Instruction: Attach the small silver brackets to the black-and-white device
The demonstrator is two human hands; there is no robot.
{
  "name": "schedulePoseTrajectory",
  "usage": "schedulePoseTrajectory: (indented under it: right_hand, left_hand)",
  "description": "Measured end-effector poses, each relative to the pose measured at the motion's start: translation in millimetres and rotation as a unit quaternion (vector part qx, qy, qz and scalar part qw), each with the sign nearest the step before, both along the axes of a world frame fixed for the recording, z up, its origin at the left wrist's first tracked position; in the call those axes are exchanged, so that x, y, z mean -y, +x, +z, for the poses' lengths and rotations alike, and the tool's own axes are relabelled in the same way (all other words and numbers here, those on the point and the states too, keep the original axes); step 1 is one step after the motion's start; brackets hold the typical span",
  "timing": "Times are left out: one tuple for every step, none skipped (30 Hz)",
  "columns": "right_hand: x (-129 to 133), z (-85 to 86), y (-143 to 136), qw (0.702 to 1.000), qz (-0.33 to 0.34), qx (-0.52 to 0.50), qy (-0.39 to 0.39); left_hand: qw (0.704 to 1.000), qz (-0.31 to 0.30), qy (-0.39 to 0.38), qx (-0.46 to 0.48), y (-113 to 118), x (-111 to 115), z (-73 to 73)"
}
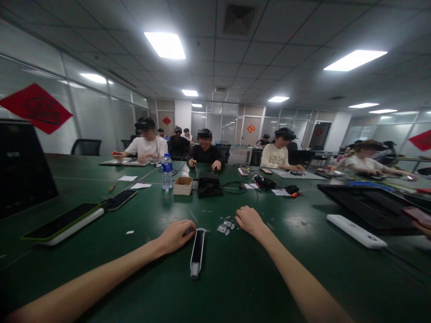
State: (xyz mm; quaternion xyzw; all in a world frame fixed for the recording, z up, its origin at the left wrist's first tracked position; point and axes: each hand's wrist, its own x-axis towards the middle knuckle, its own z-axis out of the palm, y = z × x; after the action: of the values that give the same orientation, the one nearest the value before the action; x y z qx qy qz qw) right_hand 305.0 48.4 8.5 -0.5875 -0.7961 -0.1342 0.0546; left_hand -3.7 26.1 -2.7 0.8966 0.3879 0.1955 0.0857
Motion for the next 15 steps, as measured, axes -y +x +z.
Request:
schedulePoseTrajectory:
  right_hand:
    - [-2, -1.8, 0, 1.0, -0.005, -0.012, 0.007]
    - [-4, -3.9, 0, 1.0, -0.008, -0.025, 0.009]
    - [-7, -6.3, 0, 0.999, -0.009, -0.035, 0.006]
    - [-9, -8.7, 0, 0.999, -0.008, -0.044, -0.003]
    - [-12, -10.8, 0, 0.999, -0.007, -0.049, -0.014]
    - [-15, -12.5, 0, 0.998, -0.008, -0.053, -0.025]
    - [-17, -13.6, 0, 0.998, -0.009, -0.055, -0.033]
    - [-19, -14.2, 0, 0.998, -0.012, -0.055, -0.038]
    - [-20, -14.2, 0, 0.998, -0.015, -0.054, -0.04]
    - [-21, -13.8, 0, 0.998, -0.018, -0.052, -0.04]
    - [-21, -13.1, 0, 0.998, -0.021, -0.05, -0.039]
    - [-22, -12.3, -1, 0.998, -0.023, -0.047, -0.038]
    - [-22, -11.5, -2, 0.998, -0.025, -0.045, -0.037]
    - [-22, -10.7, -3, 0.998, -0.028, -0.043, -0.037]
    - [-22, -10.2, -4, 0.998, -0.031, -0.041, -0.036]
  left_hand:
    - [1.0, 0.002, -0.001, -0.002, 0, 0, 0.1]
    - [1.0, 0.003, -0.001, -0.004, 0, 0, 0.2]
    - [1.0, 0.004, -0.002, -0.006, 0, 0, 0.3]
    - [1.0, 0.003, -0.002, -0.005, 0, 0, 0.3]
    - [1.0, 0.002, -0.001, -0.004, 0, 0, 0.4]
    - [1.0, 0.0, -0.001, -0.001, 0, 0, 0.4]
    - [1.0, -0.003, 0.0, 0.001, 0, 0, 0.3]
    - [1.0, -0.004, 0.001, 0.0, 0, -1, 0.1]
    - [1.0, -0.005, 0.003, -0.002, 0, -1, -0.2]
    - [1.0, -0.003, 0.005, -0.004, 0, -1, -0.7]
    - [1.0, -0.001, 0.007, -0.008, 0, -2, -1.3]
    - [1.0, 0.0, 0.01, -0.009, 0, -2, -2.0]
    - [1.0, 0.0, 0.012, -0.01, 0, -3, -2.7]
    - [1.0, 0.0, 0.013, -0.01, 0, -3, -3.3]
    - [1.0, -0.002, 0.014, -0.01, 0, -4, -3.8]
